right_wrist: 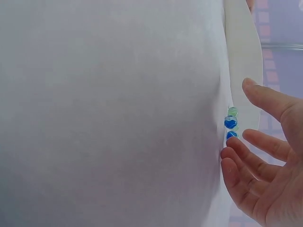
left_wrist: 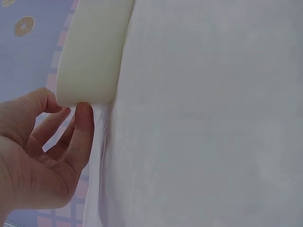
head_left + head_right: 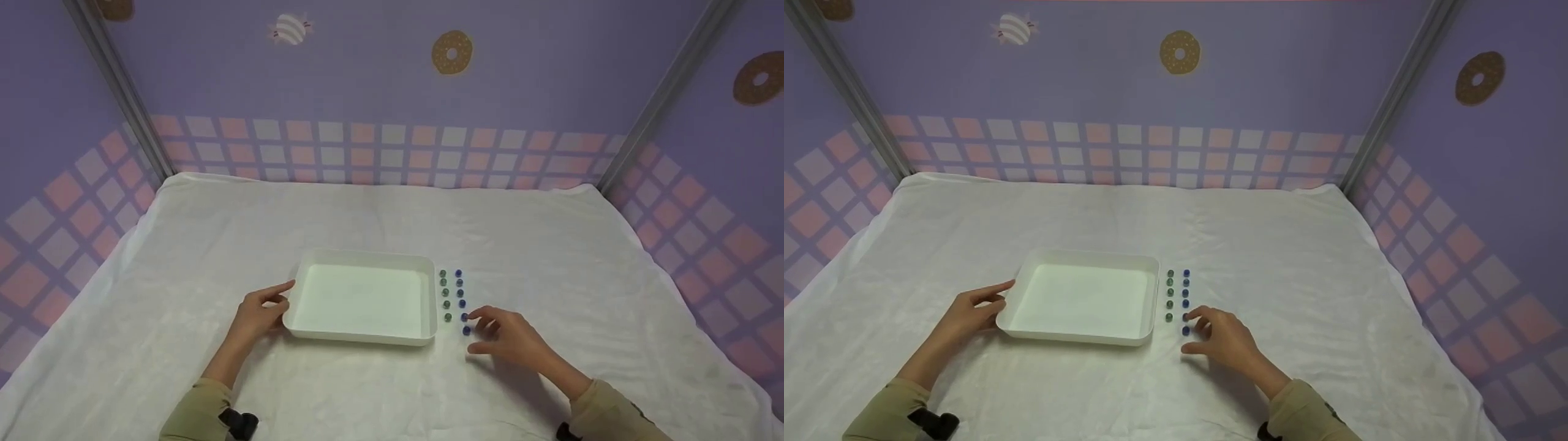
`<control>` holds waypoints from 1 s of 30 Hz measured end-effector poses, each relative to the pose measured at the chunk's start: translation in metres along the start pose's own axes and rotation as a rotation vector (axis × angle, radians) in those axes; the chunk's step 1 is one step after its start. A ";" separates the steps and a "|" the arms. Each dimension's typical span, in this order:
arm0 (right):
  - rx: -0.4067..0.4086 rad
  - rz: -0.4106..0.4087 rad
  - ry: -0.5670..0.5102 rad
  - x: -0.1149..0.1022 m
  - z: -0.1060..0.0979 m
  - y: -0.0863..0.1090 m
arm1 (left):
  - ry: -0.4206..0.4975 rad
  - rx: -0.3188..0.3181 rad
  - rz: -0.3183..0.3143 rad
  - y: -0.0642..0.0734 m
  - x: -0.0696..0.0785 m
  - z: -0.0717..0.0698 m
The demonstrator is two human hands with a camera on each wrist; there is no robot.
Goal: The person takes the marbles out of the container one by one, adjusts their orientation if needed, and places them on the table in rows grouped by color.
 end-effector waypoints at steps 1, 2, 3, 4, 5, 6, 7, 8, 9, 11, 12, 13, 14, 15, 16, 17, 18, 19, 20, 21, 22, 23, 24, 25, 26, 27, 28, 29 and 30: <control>0.001 0.000 -0.002 0.000 0.000 0.000 | -0.006 -0.001 0.002 0.000 0.000 0.000; 0.002 0.000 -0.005 0.000 0.000 0.000 | -0.012 -0.004 0.005 0.000 0.001 0.000; 0.002 0.001 -0.006 0.001 0.000 0.000 | -0.016 -0.007 0.008 0.000 0.001 -0.001; 0.002 0.001 -0.009 0.001 0.000 0.000 | -0.020 -0.009 0.012 0.000 0.002 -0.001; 0.003 0.001 -0.010 0.001 0.000 0.001 | -0.023 -0.011 0.016 0.000 0.002 -0.001; 0.003 0.000 -0.012 0.001 0.000 0.001 | -0.028 -0.014 0.021 0.000 0.003 -0.001; 0.004 -0.005 -0.010 0.001 0.000 0.001 | -0.032 -0.019 0.027 0.000 0.003 -0.001; 0.004 -0.006 -0.013 0.002 0.000 0.001 | -0.038 -0.022 0.034 0.001 0.004 -0.001; 0.006 -0.006 -0.015 0.002 -0.001 0.002 | -0.043 -0.024 0.041 0.001 0.004 -0.001; 0.010 -0.006 -0.020 0.002 -0.001 0.002 | -0.061 -0.032 0.055 0.002 0.005 -0.002; 0.012 -0.007 -0.022 0.002 -0.002 0.003 | -0.071 -0.034 0.061 0.003 0.005 -0.002; 0.014 -0.010 -0.023 0.002 -0.002 0.003 | -0.079 -0.036 0.064 0.003 0.005 -0.002; 0.017 -0.012 -0.029 0.002 -0.002 0.003 | -0.091 -0.034 0.069 0.004 0.006 -0.002; 0.020 -0.019 -0.031 0.002 -0.003 0.004 | -0.103 -0.033 0.073 0.004 0.006 -0.003; 0.024 -0.028 -0.032 0.001 -0.003 0.004 | -0.116 -0.034 0.076 0.004 0.006 -0.003; 0.029 -0.038 -0.033 0.000 -0.004 0.005 | -0.127 -0.034 0.079 0.005 0.007 -0.003; 0.033 -0.043 -0.033 -0.001 -0.004 0.005 | -0.137 -0.033 0.082 0.005 0.007 -0.003; 0.038 -0.047 -0.036 -0.001 -0.005 0.006 | -0.149 -0.031 0.085 0.005 0.007 -0.003; 0.041 -0.049 -0.037 -0.002 -0.005 0.006 | -0.161 -0.029 0.088 0.005 0.008 -0.003; 0.044 -0.046 -0.037 -0.002 -0.005 0.007 | -0.168 -0.029 0.090 0.005 0.008 -0.003; 0.046 -0.041 -0.038 -0.002 -0.005 0.007 | -0.175 -0.028 0.092 0.006 0.008 -0.004; 0.047 -0.034 -0.039 -0.002 -0.005 0.007 | -0.185 -0.026 0.095 0.007 0.008 -0.004; 0.045 -0.023 -0.041 -0.002 -0.005 0.007 | -0.194 -0.024 0.097 0.008 0.007 -0.003; 0.044 -0.018 -0.044 -0.002 -0.005 0.007 | -0.203 -0.022 0.100 0.008 0.007 -0.003; 0.041 -0.013 -0.048 -0.002 -0.005 0.007 | -0.209 -0.023 0.103 0.009 0.007 -0.003; 0.040 -0.007 -0.051 -0.002 -0.005 0.008 | -0.218 -0.021 0.108 0.011 0.006 -0.002; 0.038 -0.003 -0.054 -0.002 -0.005 0.008 | -0.229 -0.018 0.115 0.012 0.006 -0.002; 0.036 -0.001 -0.056 -0.002 -0.005 0.008 | -0.246 -0.010 0.128 0.013 0.006 -0.002; 0.036 -0.001 -0.057 -0.003 -0.006 0.009 | -0.265 0.001 0.146 0.014 0.007 -0.002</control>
Point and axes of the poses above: each hand's wrist, its own y-axis away from the middle knuckle, its own z-axis out of the palm, x = y × z, the point moved 5 cm from there along -y, towards the middle knuckle, and after that the axes turned 12 degrees about -z, right-handed, at the moved point
